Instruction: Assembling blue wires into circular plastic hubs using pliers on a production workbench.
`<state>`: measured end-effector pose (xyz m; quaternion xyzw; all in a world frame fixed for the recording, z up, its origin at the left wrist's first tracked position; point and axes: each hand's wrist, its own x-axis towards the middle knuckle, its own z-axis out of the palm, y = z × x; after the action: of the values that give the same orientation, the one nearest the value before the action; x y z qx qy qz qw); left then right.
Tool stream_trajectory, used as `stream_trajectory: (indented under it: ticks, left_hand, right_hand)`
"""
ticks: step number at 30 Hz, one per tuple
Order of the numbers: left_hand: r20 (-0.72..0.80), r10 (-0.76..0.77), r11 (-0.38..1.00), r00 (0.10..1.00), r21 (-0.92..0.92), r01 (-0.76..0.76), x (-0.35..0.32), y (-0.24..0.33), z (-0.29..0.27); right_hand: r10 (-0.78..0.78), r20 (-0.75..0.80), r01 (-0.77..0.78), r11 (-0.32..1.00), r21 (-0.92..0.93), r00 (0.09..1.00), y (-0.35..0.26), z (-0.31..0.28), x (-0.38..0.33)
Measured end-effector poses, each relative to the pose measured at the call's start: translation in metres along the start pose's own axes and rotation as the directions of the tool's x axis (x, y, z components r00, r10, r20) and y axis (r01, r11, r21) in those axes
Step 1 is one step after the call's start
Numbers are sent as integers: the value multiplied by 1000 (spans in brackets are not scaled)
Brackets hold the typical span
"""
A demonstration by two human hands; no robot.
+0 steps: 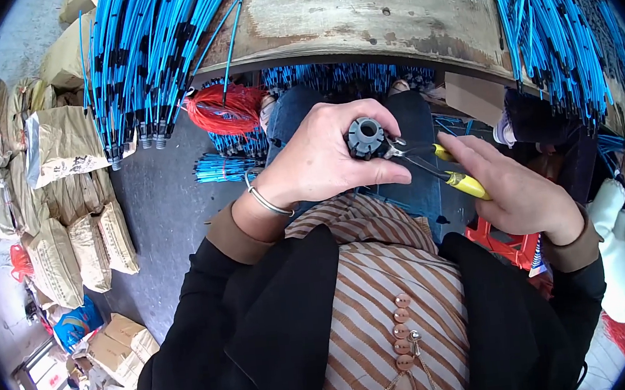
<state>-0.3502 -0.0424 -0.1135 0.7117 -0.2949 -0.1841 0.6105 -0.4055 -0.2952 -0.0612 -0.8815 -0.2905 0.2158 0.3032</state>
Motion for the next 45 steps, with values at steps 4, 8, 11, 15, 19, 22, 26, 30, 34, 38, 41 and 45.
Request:
stream_trajectory:
  ticks: [4, 8, 11, 15, 19, 22, 26, 30, 34, 38, 41, 45]
  left_hand:
    - [21, -36, 999, 999, -5, 36, -1, 1, -3]
    - [9, -82, 996, 997, -23, 82, -6, -1, -8]
    - [-17, -82, 995, 996, -58, 81, -7, -5, -12]
    - [13, -41, 999, 999, -30, 41, -10, -8, -17]
    - [29, -35, 998, 999, -46, 36, -11, -8, -14]
    - [35, -41, 997, 999, -71, 43, -10, -8, -11]
    - [-34, -125, 986, 992, -114, 121, -6, -16, -13]
    - [-87, 8, 953, 996, -300, -34, -11, -27, -19]
    - [-207, 12, 934, 978, -346, -85, -16, -36, -32]
    - [-383, -37, 944, 923, -317, -94, -26, -26, -39]
    - [-550, -80, 933, 831, -334, -132, -23, -9, -46]
    - [-670, 60, 894, 740, -293, -338, -33, 30, -71]
  right_hand:
    - [116, 85, -126, 984, 122, 990, 0, 3, 9]
    - [184, 95, -201, 955, 217, 978, 5, 27, 20]
    - [135, -102, -103, 956, 276, 985, 8, 49, 19]
    - [235, 85, -250, 910, 329, 968, -8, 14, 18]
    - [261, 165, -296, 922, 248, 951, -30, -7, 15]
    - [261, 182, -289, 945, 151, 948, -41, -8, 20]
    - [375, 176, -389, 920, 49, 910, -47, 4, 30]
    - [266, 46, -269, 959, 86, 963, -33, -14, 36]
    - [334, -373, -379, 924, -51, 866, 22, -34, 52]
    - [320, -617, -675, 531, -512, 719, 70, -40, 78]
    - [26, -660, -535, 610, -585, 751, 120, -19, 75]
    - [-71, -780, -137, 971, -198, 622, 63, 9, 46]
